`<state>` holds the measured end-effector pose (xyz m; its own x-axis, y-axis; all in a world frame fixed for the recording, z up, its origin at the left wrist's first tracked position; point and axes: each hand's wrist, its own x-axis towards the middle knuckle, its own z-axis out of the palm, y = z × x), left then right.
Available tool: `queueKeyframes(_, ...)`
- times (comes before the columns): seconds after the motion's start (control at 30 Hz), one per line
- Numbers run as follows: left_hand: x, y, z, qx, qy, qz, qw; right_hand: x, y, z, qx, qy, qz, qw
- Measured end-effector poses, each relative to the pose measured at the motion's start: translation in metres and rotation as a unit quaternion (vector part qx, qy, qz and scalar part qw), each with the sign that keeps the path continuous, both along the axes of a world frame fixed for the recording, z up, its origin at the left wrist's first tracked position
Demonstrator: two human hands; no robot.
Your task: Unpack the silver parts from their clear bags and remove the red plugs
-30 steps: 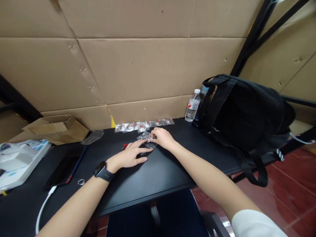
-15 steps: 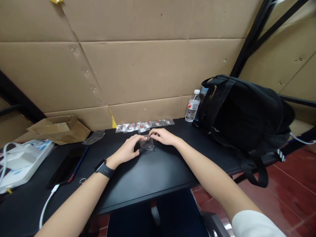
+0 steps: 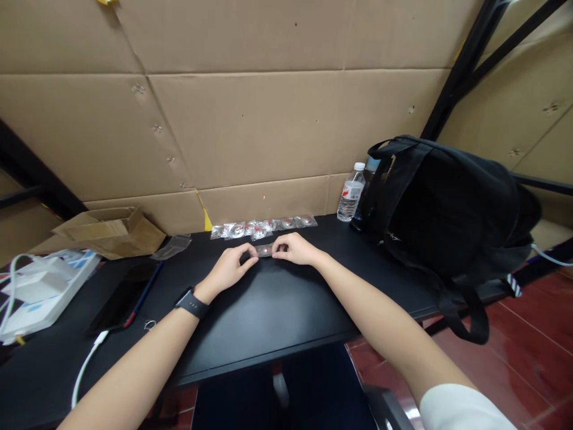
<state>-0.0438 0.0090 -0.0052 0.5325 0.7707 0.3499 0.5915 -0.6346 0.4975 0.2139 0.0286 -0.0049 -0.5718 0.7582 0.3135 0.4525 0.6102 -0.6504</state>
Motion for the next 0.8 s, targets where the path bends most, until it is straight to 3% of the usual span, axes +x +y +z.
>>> queueKeyframes(0.23, 0.005, 0.001, -0.008, -0.071, -0.117, 0.023, 0.99, 0.0, 0.008, -0.009, -0.178, 0.142, 0.011, 0.974)
queueKeyframes(0.37, 0.005, 0.001, -0.009, -0.085, -0.102, 0.064, 0.989, -0.001, 0.008, -0.01, -0.203, 0.183, -0.023, 0.962)
queueKeyframes(0.47, 0.005, 0.0, -0.009, -0.089, -0.075, 0.079, 0.99, -0.001, 0.006, -0.009, -0.179, 0.136, -0.041, 0.973)
queueKeyframes(0.6, 0.008, -0.002, -0.007, -0.035, -0.038, 0.056, 0.997, -0.004, 0.002, -0.005, -0.078, 0.021, -0.061, 0.995)
queueKeyframes(0.8, 0.01, -0.001, -0.008, 0.035, 0.035, 0.013, 0.999, -0.009, -0.007, 0.0, 0.024, -0.091, -0.074, 0.993)
